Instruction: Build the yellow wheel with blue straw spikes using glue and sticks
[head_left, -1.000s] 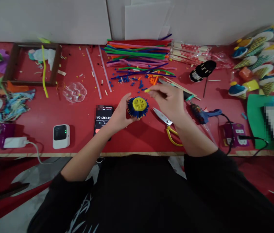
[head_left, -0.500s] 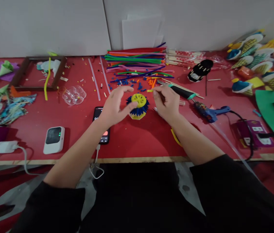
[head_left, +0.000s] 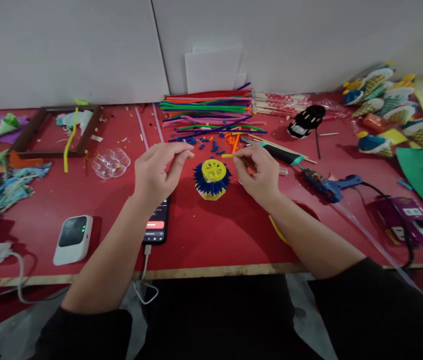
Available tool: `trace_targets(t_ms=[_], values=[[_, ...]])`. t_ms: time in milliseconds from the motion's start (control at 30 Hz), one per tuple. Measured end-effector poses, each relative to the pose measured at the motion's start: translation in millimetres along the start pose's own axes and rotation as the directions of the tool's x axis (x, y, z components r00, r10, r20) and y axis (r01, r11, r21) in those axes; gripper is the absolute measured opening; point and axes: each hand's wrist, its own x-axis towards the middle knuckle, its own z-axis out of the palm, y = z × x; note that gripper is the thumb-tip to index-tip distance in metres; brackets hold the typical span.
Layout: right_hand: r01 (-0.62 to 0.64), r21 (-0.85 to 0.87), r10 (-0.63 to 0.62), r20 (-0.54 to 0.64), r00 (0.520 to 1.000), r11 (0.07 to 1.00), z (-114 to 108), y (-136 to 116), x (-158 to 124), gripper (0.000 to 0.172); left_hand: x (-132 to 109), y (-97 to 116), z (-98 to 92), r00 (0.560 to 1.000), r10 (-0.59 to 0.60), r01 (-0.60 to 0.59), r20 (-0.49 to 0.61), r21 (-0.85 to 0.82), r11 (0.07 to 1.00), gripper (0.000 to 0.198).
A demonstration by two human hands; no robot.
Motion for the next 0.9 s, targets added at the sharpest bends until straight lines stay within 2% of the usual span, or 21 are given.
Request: trace_targets(t_ms=[233,400,533,667,733,800,900], values=[[-0.055,0.021,0.054,0.042,0.998,0.998,-1,-8,-2,0.007,2,-10,2.1,0.993,-0.045,0.038,0.11,0.06,0.997,0.019],[-0.088,0.066,0.083,0.07,0.994,0.994,1,-8,-2,0.007,9,-8,-2.6,0.973,-0.061,0.064,0.224,-0.009,0.998,0.021],[-0.121,0.044,0.116,0.1,0.988,0.992,-4,-12,5,0.008,26,-6,-6.6,0.892,-0.005,0.058,0.452,-0.103,0.993,0.025],[-0.133,0.062,0.119,0.203,0.972,0.989,-21,-25,23,0.008,49,-3,-6.1,0.817,0.089,0.033,0.569,-0.201,0.979,0.025],[-0.108,0.075,0.078,0.329,0.941,0.991,-28,-33,35,0.006,57,-2,-6.6,0.791,0.119,0.027,0.601,-0.227,0.973,0.023],[-0.046,0.075,0.006,0.459,0.888,0.996,-31,-38,47,0.006,60,-1,-8.7,0.761,0.132,0.024,0.636,-0.231,0.973,0.021],[0.078,0.046,-0.09,0.559,0.824,0.996,-29,-42,63,0.009,60,-3,-14.1,0.698,0.1,0.052,0.709,-0.19,0.98,0.019]])
